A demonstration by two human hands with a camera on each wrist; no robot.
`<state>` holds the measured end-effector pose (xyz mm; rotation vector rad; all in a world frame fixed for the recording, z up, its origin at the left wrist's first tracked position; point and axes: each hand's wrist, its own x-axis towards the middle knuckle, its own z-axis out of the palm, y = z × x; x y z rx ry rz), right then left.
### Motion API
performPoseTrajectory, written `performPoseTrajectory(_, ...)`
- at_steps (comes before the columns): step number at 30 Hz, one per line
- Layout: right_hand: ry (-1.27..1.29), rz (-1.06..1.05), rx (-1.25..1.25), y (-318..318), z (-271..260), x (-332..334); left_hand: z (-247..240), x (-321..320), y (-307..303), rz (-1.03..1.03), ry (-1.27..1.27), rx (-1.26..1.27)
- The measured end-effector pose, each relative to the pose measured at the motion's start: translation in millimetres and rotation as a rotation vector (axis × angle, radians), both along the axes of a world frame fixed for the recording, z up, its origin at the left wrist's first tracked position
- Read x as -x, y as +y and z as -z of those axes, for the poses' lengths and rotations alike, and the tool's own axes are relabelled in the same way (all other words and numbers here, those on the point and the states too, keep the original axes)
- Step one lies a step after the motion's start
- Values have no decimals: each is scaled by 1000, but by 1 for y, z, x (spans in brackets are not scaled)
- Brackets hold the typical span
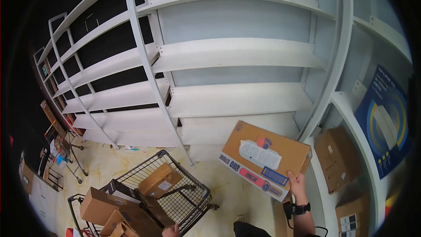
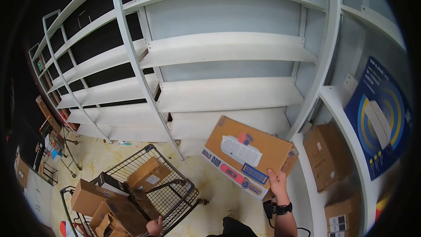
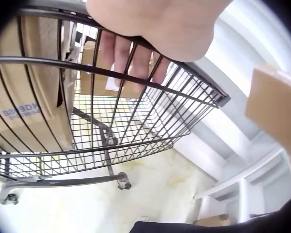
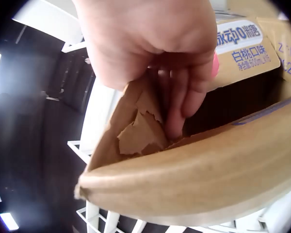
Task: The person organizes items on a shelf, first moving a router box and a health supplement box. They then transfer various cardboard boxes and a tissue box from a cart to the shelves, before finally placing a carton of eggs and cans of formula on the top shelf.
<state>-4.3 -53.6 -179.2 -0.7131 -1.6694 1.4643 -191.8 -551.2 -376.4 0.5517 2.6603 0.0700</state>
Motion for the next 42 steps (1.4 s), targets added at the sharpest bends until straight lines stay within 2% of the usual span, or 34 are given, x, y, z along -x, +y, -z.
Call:
performPoseTrajectory(4,45,-142,-152,77,-74,8,23,-22,11,-243,180,-203)
performPoseTrajectory(6,155,-128,-405,91,-105,31,26,-22,5,-322,239,-269)
performPoseTrajectory(7,162,-148,-407,98,-114,42,30,-22,2,-337,216,-317)
performPoseTrajectory(8,180,-96,-510,104,-122,54,33,-22,-1,-351,191,-363)
performPoseTrajectory(9,199,-45,-612,111,-129,68,22,-22,4,-380,169,-220)
performPoseTrajectory(10,205,-65,-613,119,-134,83,34,-19,-1,-400,170,-221)
performPoseTrajectory(12,240,-24,-730,142,-143,110,60,-22,0,-627,-41,-345)
performPoseTrajectory(13,249,-41,-731,147,-151,130,44,-16,7,-596,-35,-225)
performPoseTrajectory(14,264,-44,-756,150,-157,148,34,-5,20,-613,-26,-232)
performPoseTrajectory(16,264,-83,-793,158,-173,188,6,11,54,-485,-91,-13)
performPoseTrajectory(17,250,-116,-804,164,-180,207,37,20,60,-405,162,-41)
performPoseTrajectory(19,235,-137,-1009,188,-200,230,31,29,124,-490,110,-121)
performPoseTrajectory(21,154,-190,-968,212,-207,270,43,60,161,-438,161,-257)
performPoseTrajectory(23,159,-226,-930,225,-212,304,37,83,195,-393,39,-305)
performPoseTrajectory(26,139,-322,-822,255,-215,335,103,92,231,-298,92,-299)
performPoseTrajectory(27,98,-377,-748,261,-214,347,106,96,239,-400,45,-349)
performPoseTrajectory(28,93,-376,-755,273,-208,364,94,104,246,-398,40,-356)
performPoseTrajectory(30,-134,-384,-609,296,-199,384,65,107,253,-443,-37,-265)
performPoseTrajectory(31,-143,-386,-612,302,-197,388,57,109,252,-446,-73,-278)
performPoseTrajectory(33,-149,-343,-402,320,-192,386,62,101,254,-414,-80,-299)
performPoseTrajectory(35,-118,-391,-353,329,-188,399,81,106,247,-361,-49,-326)
performPoseTrajectory(36,-85,-429,-300,333,-188,404,76,108,249,-371,-51,-330)
performPoseTrajectory(38,-103,-444,-291,335,-192,416,58,105,249,-367,-115,-264)
performPoseTrajectory(42,-93,-489,-265,355,-198,430,68,82,258,-374,-33,-301)
